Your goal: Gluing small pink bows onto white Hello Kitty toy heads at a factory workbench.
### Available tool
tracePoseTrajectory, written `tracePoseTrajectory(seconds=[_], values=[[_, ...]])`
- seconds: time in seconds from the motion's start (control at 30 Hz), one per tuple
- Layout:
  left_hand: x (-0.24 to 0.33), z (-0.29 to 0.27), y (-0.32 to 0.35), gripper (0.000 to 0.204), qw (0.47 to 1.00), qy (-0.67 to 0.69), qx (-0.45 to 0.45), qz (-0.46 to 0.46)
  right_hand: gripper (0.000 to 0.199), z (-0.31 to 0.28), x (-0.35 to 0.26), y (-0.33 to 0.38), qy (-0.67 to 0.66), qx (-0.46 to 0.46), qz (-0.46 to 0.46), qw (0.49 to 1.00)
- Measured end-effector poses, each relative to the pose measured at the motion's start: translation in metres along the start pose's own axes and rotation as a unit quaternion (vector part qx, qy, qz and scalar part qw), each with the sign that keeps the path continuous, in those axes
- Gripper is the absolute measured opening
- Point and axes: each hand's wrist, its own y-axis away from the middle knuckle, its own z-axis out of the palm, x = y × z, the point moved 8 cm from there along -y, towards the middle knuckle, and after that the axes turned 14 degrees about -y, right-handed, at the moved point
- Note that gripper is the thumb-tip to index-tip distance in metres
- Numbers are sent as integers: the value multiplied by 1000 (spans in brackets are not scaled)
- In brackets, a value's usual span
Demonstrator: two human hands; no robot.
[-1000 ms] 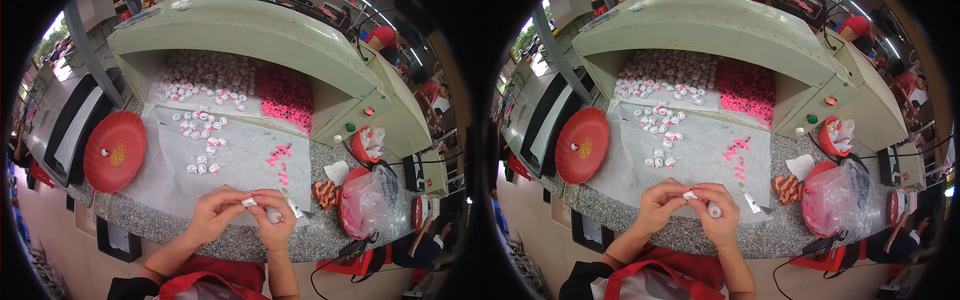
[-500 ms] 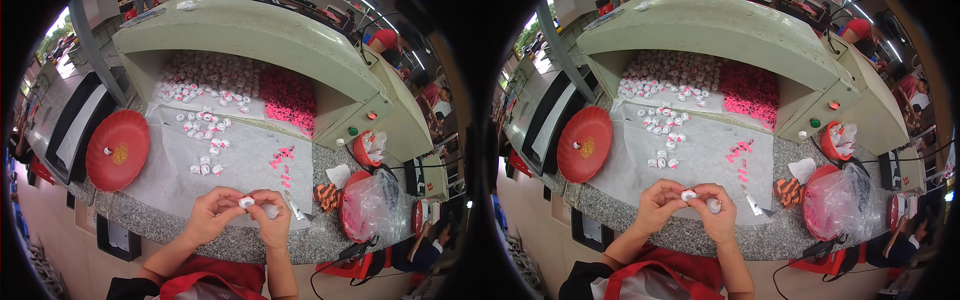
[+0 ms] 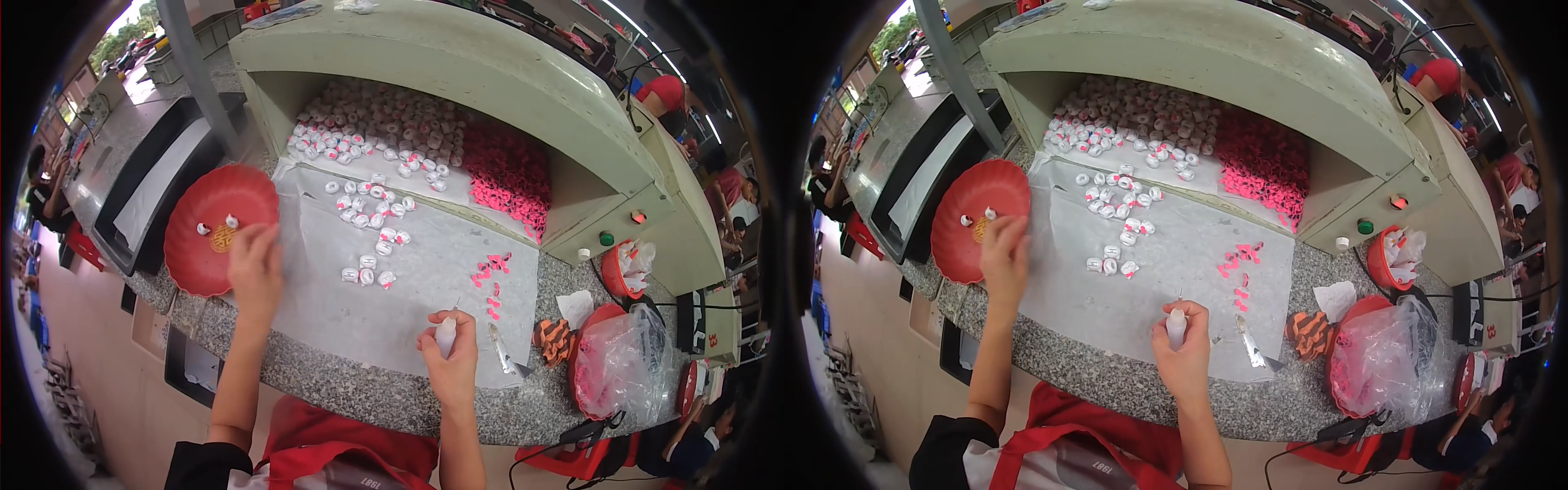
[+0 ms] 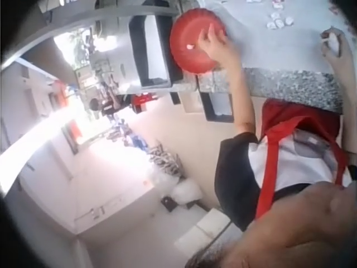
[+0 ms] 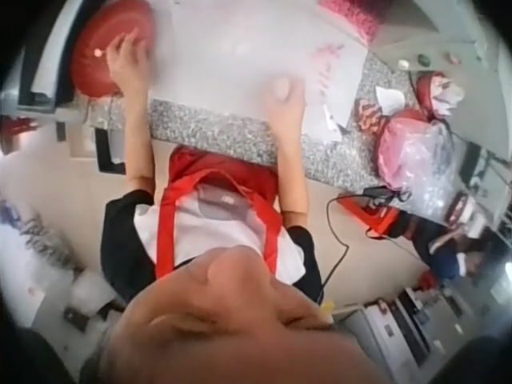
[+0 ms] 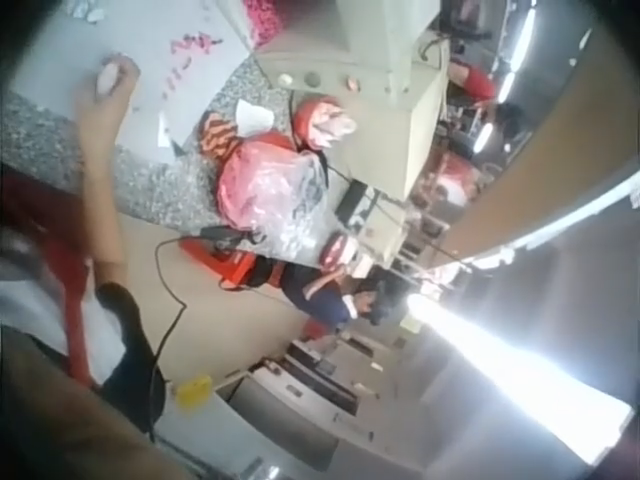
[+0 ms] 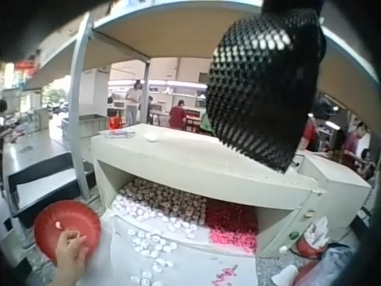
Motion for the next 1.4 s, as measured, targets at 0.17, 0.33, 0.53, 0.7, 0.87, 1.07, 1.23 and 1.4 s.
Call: tracePoseTrajectory(seconds=[0.17,0.33,0.53,0.7,0.87,1.07,1.23,1.4], values=[[85,51,36,31,961,57,-212,168,28,-5,-8,9,36,-45,-91,994],[88,57,32,25,789,461,-385,-128,29,-15,-24,16,-76,-9,-33,997],[164,52,83,29,290,731,-494,-372,29,-24,-44,30,-176,50,-30,983],[185,44,78,33,320,722,-468,-396,33,-48,-57,45,-169,139,-129,967],[181,24,65,37,557,668,-447,-206,34,-41,-91,68,14,134,-304,943],[176,11,54,37,658,626,-385,-166,30,-30,-94,76,105,111,-296,943],[173,6,51,36,698,619,-340,-122,30,-28,-94,76,107,112,-307,939],[173,3,49,35,692,628,-332,-126,29,-29,-93,75,106,113,-305,940]])
